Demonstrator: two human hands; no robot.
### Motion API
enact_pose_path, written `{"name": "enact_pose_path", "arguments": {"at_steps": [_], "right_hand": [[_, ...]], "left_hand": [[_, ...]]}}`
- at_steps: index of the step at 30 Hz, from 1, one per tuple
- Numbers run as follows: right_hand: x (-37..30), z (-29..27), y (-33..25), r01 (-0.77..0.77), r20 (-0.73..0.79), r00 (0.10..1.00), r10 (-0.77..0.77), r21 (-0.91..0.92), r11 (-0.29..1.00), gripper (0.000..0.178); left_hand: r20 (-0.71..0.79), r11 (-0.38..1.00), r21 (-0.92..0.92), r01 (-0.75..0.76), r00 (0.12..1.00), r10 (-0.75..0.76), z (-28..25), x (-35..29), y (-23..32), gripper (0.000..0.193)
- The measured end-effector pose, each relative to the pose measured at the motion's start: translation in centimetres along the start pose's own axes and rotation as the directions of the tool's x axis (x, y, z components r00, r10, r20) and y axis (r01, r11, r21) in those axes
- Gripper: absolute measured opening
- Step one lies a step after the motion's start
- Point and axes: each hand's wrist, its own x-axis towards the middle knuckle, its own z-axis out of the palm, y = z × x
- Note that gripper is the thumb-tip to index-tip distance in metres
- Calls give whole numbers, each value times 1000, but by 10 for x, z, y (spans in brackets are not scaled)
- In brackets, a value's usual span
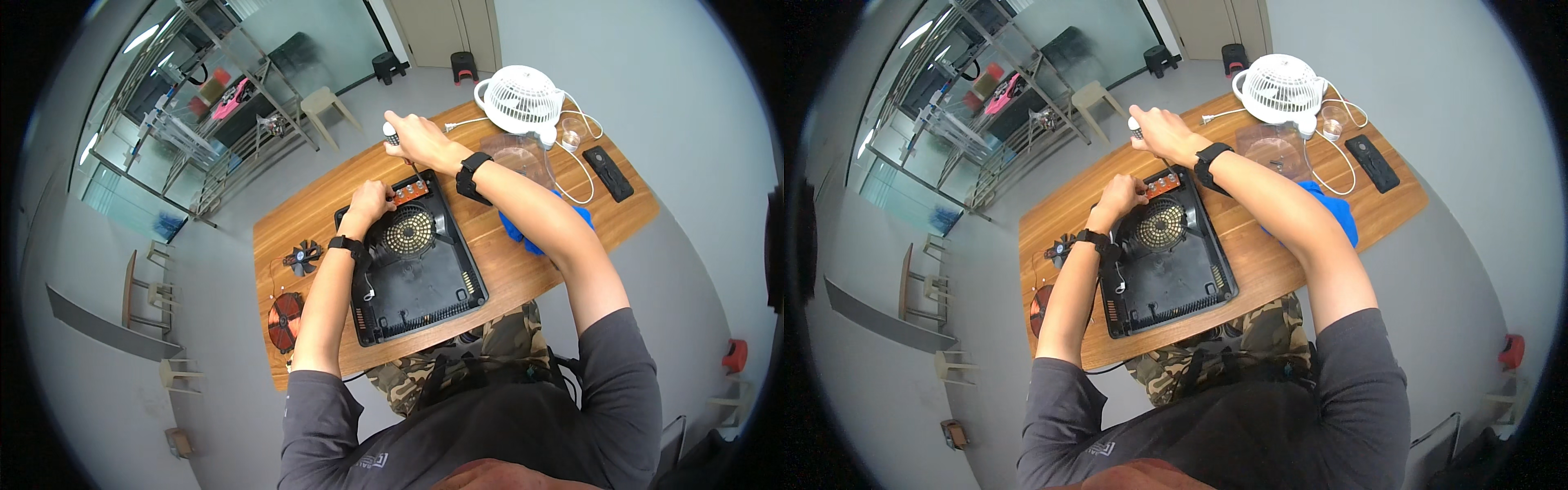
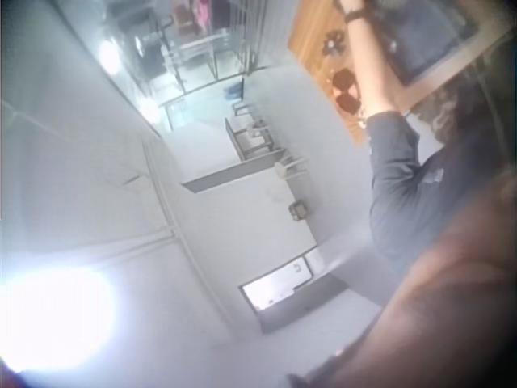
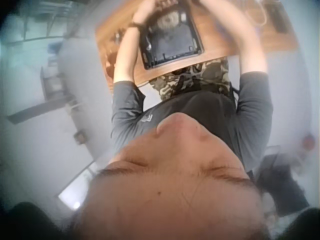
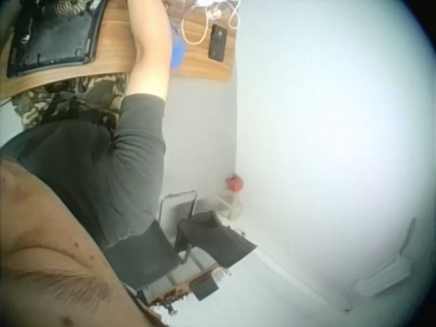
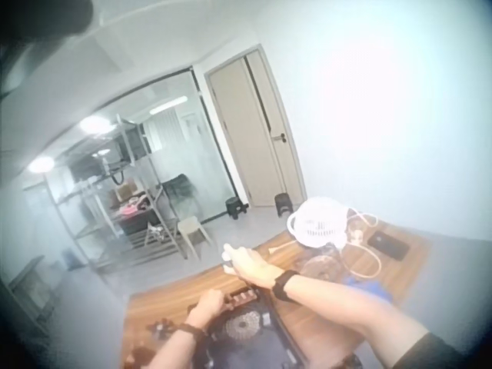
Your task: The person disassembles a small electronic device on a wooden table, using a screwdriver to remove screws and separate components. They remove a fan, circuit board, and casing parts, then wipe the interior with a blue cloth.
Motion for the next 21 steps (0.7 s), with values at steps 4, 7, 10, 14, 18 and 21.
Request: {"name": "enact_pose_path", "arguments": {"at_steps": [4, 7, 10, 14, 18, 21], "right_hand": [[1, 5, 1, -24, 12, 1000, 24, 0, 1000, 40], [2, 4, 2, -36, 17, 999, 37, -3, 999, 40], [5, 3, 1, -35, 13, 999, 36, -17, 999, 39], [6, 0, 1, -41, 2, 999, 41, -8, 999, 39], [4, 2, 1, -37, 2, 999, 37, -4, 999, 39], [3, 3, 5, -42, -2, 999, 42, 1, 999, 39]], "left_hand": [[11, 1000, 20, -5, 1000, 5, -2, 0, 1, 34], [10, 1000, 8, -13, 1000, 13, -2, 0, 1, 34], [-1, 1000, 3, -14, 1000, 14, -2, -1, 0, 33], [11, 1000, -13, 5, 1000, -5, -2, 0, -1, 34], [33, 1000, 1, 19, 999, -19, -2, 1, -1, 35], [10, 1000, -3, -14, 1000, 14, -1, 2, -1, 32]]}}
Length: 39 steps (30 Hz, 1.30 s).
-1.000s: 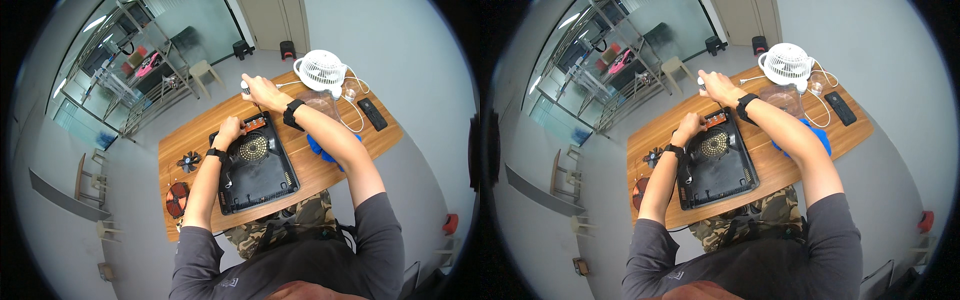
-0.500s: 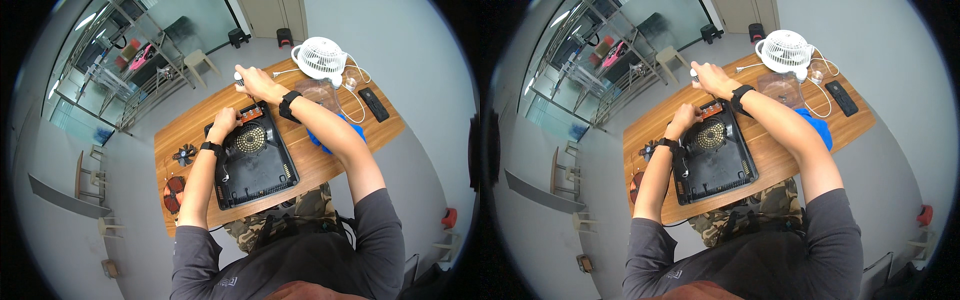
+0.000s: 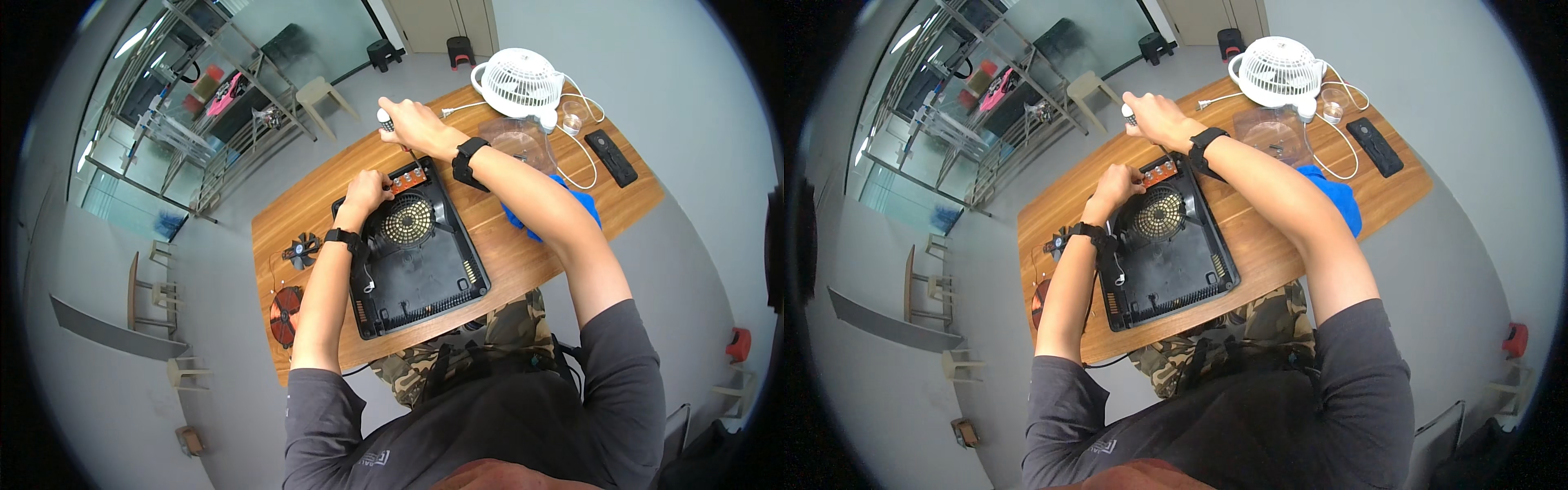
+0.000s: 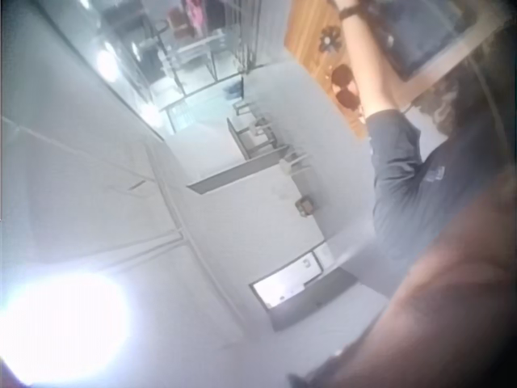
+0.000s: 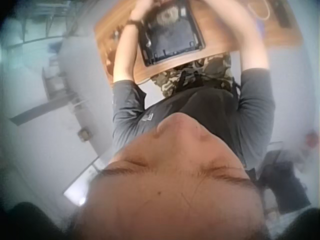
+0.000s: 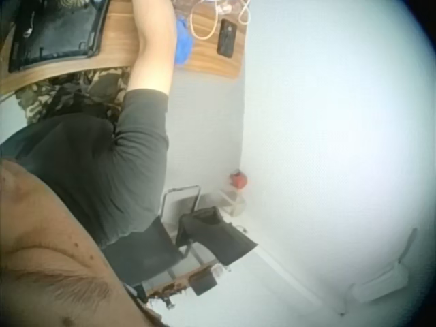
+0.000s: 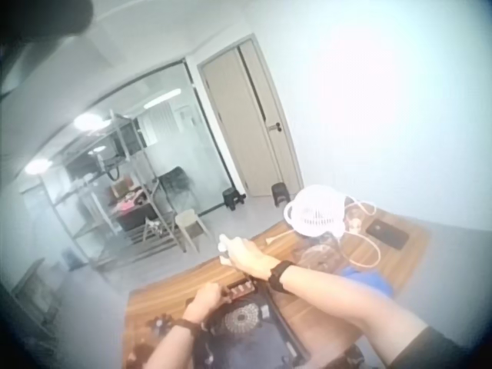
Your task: The person disassembles a small electronic device on a wooden table, using a screwdriver to remove screws and separate components. They remove a fan, circuit board, and casing parts, then wipe the interior with a blue cloth.
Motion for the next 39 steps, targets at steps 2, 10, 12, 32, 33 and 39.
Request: {"name": "enact_pose_path", "arguments": {"at_steps": [2, 10, 12, 32, 33, 39], "right_hand": [[-1, 1, 2, 3, -4, 1000, -3, 6, 1000, 39], [-1, -1, 0, -1, -16, 1000, 2, 21, 1000, 38], [-1, 0, 2, 3, -16, 1000, -2, 21, 1000, 38], [0, 1, 2, 7, 2, 1000, -7, 13, 1000, 37], [0, 1, 2, 4, 2, 1000, -4, 11, 1000, 37], [-2, -1, 0, 15, 0, 1000, -15, 6, 1000, 35]], "left_hand": [[-14, 1000, 0, -3, 1000, 3, 0, 0, 1, 32], [19, 1000, 10, 28, 999, -28, 0, 0, -1, 35], [18, 999, 4, 32, 999, -32, 0, 1, -1, 35], [22, 998, 0, 67, 998, -67, 1, 2, -1, 36], [23, 998, 3, 67, 997, -67, 1, 2, 0, 36], [-6, 1000, -1, 18, 1000, -18, 1, 0, 0, 35]]}}
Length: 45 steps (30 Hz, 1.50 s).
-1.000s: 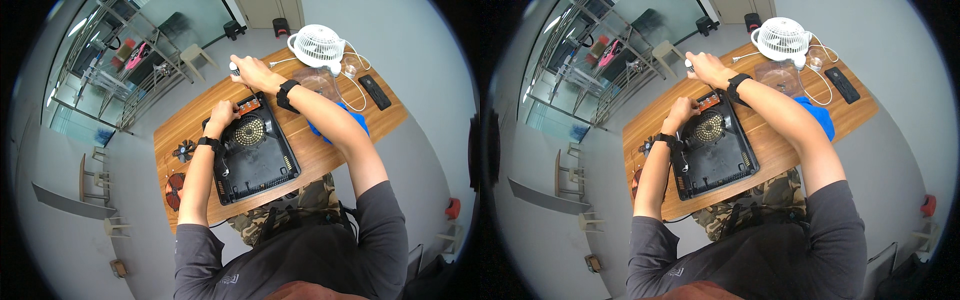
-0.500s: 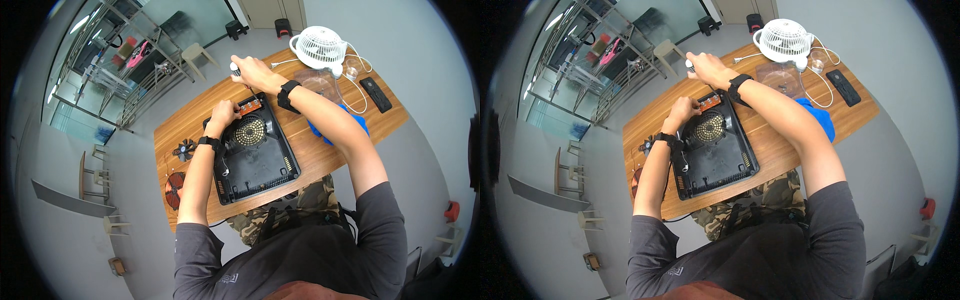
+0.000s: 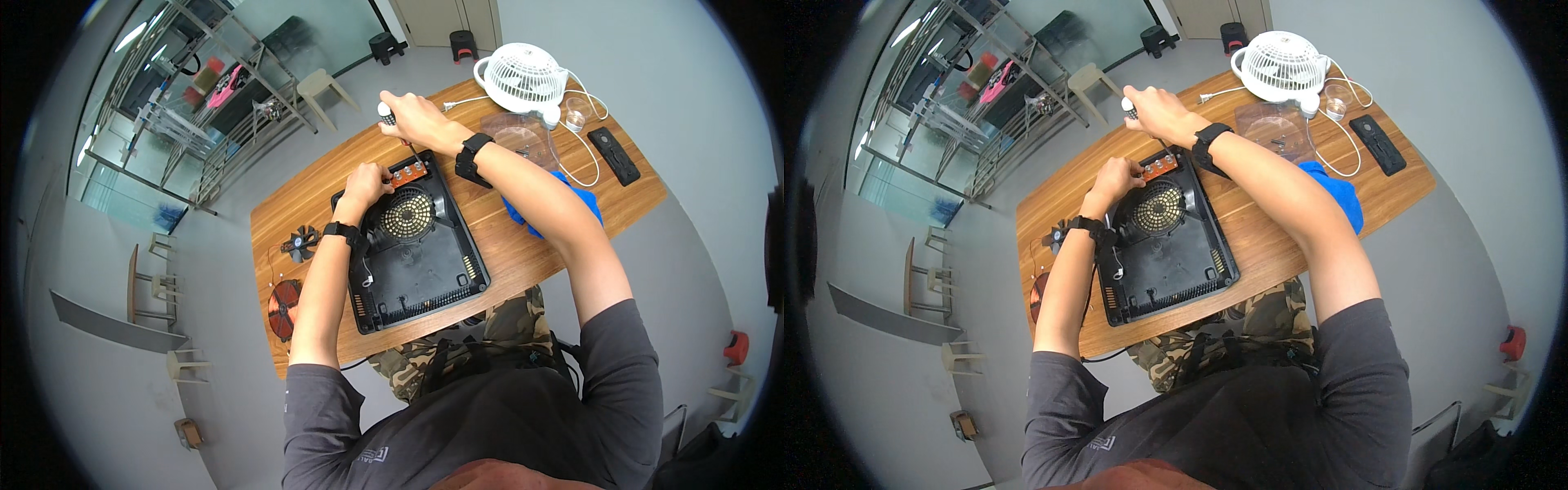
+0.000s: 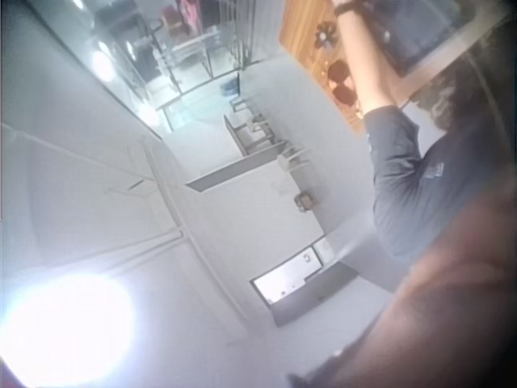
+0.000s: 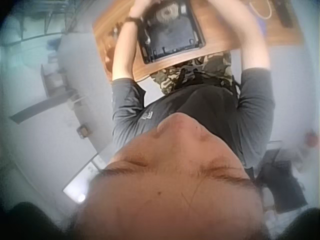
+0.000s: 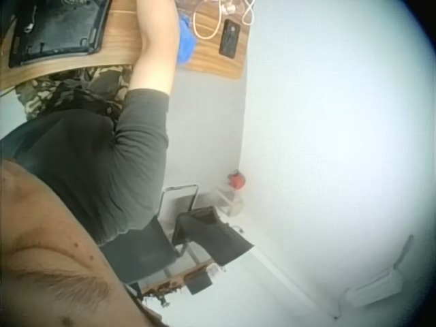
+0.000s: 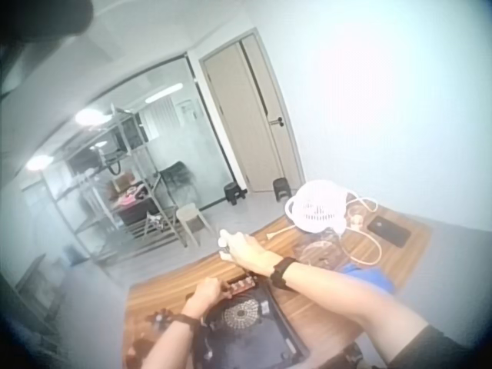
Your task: The person disassembles a small electronic device on a wooden table, using a screwdriver to remove screws and separate components. They remove a fan, circuit board, and casing parts, then wipe the interior with a blue cloth.
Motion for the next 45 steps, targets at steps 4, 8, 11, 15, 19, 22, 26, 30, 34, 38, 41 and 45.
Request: {"name": "enact_pose_path", "arguments": {"at_steps": [4, 8, 11, 15, 19, 22, 26, 30, 34, 38, 41, 45], "right_hand": [[0, -1, 0, 25, 23, 999, -25, -2, 1000, 36], [3, -2, -2, -2, 30, 1000, 5, -87, 996, 39], [6, -3, -6, -22, 35, 999, 29, -168, 986, 43], [13, -7, -10, 14, 62, 998, 5, -298, 955, 41], [23, -4, -6, 49, 87, 996, -14, -413, 910, 35], [33, -3, -5, 29, 256, 964, 75, -378, 926, 35], [38, -2, -18, 36, 342, 934, 101, -371, 928, 35], [35, -6, -24, 47, 240, 968, 68, -444, 895, 36], [34, -14, -28, 65, 242, 968, 65, -493, 868, 36], [36, -9, -24, 53, 306, 945, 113, -487, 872, 34], [39, -13, -28, 43, 377, 912, 162, -480, 876, 35], [43, -15, -27, 45, 414, 888, 198, -507, 861, 40]], "left_hand": [[10, 1000, -9, 11, 1000, -11, 1, 1, -2, 36], [-1, 1000, 5, -1, 1000, 1, -1, -1, 0, 34], [12, 1000, -4, 10, 1000, -10, 0, 1, -1, 35], [24, 999, -2, 32, 999, -32, 1, 2, -1, 35], [18, 1000, -3, 31, 999, -31, -2, -1, 0, 35], [9, 1000, -6, 23, 1000, -23, -1, 0, 2, 34], [0, 1000, 7, 9, 1000, -9, 0, -1, 1, 34], [-13, 1000, -7, 7, 1000, -7, 3, 0, -2, 33], [23, 999, -6, 50, 999, -49, 1, 2, 0, 33], [2, 1000, -8, 19, 1000, -19, 1, 0, -1, 34], [-3, 1000, -3, 30, 1000, -30, -1, -2, 3, 33], [-4, 999, 7, 36, 999, -36, 0, -1, 4, 33]]}}
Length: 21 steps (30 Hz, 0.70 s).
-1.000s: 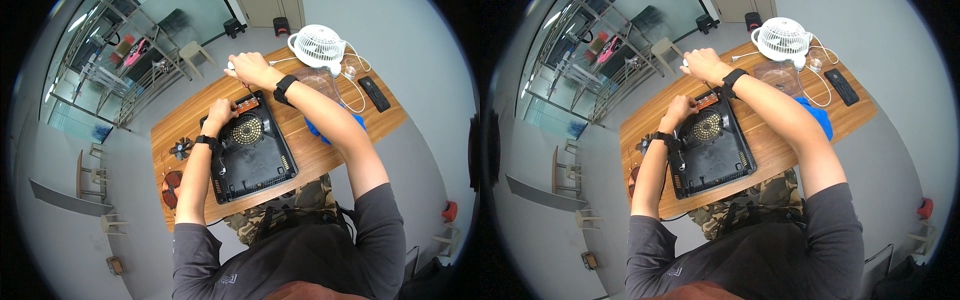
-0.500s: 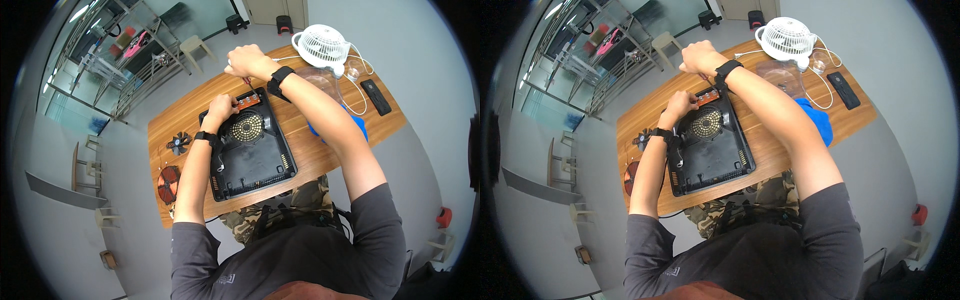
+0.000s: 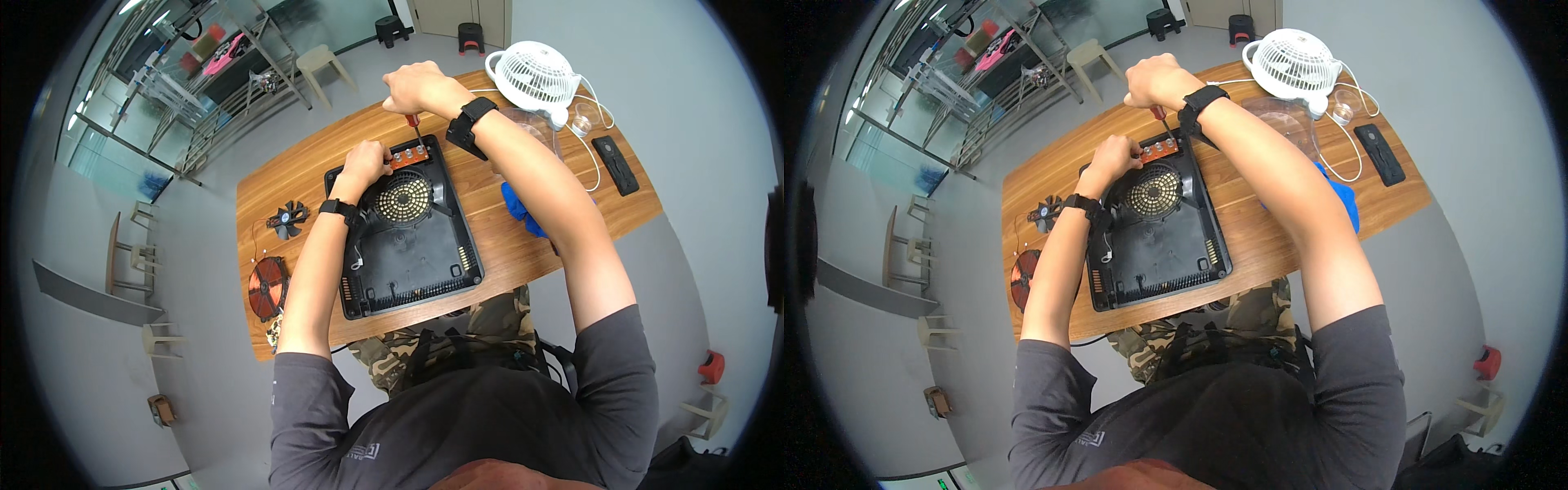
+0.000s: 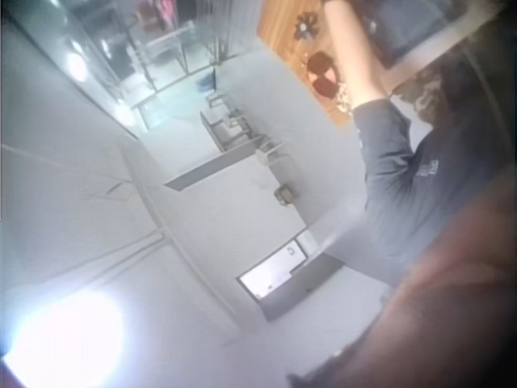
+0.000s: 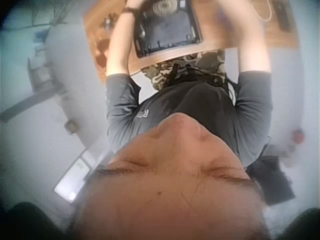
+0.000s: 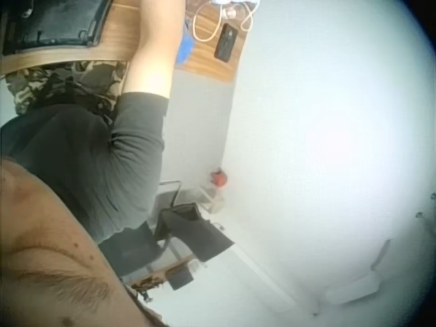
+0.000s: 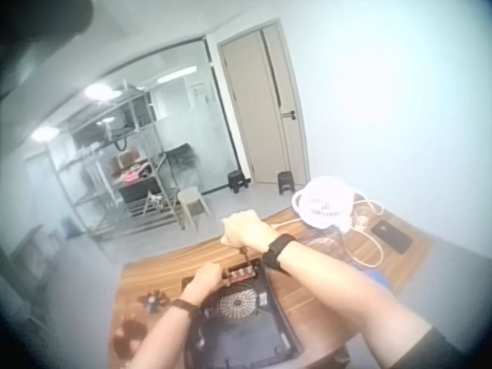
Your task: The person disassembles a small electronic device on a wooden table, using a screwdriver to remove screws and separate components. They remove a fan, circuit board, and casing parts, then wipe the interior with a blue cloth.
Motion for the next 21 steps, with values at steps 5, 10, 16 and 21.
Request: {"name": "enact_pose_path", "arguments": {"at_steps": [5, 10, 16, 21], "right_hand": [[-4, -1, -5, 16, -81, 996, -22, -69, 998, 42], [0, 3, -5, 11, -132, 991, -33, -164, 986, 27], [0, 1, -7, 57, -16, 998, -58, -54, 997, 35], [-5, -7, -5, 65, 8, 998, -64, -68, 996, 27]], "left_hand": [[10, 1000, 8, -9, 1000, 9, 2, 3, -6, 34], [0, 1000, 9, 1, 1000, -1, 1, 2, -2, 34], [20, 999, -23, 46, 999, -46, -1, 0, 0, 31], [34, 999, -22, 46, 998, -45, -1, 1, -1, 32]]}}
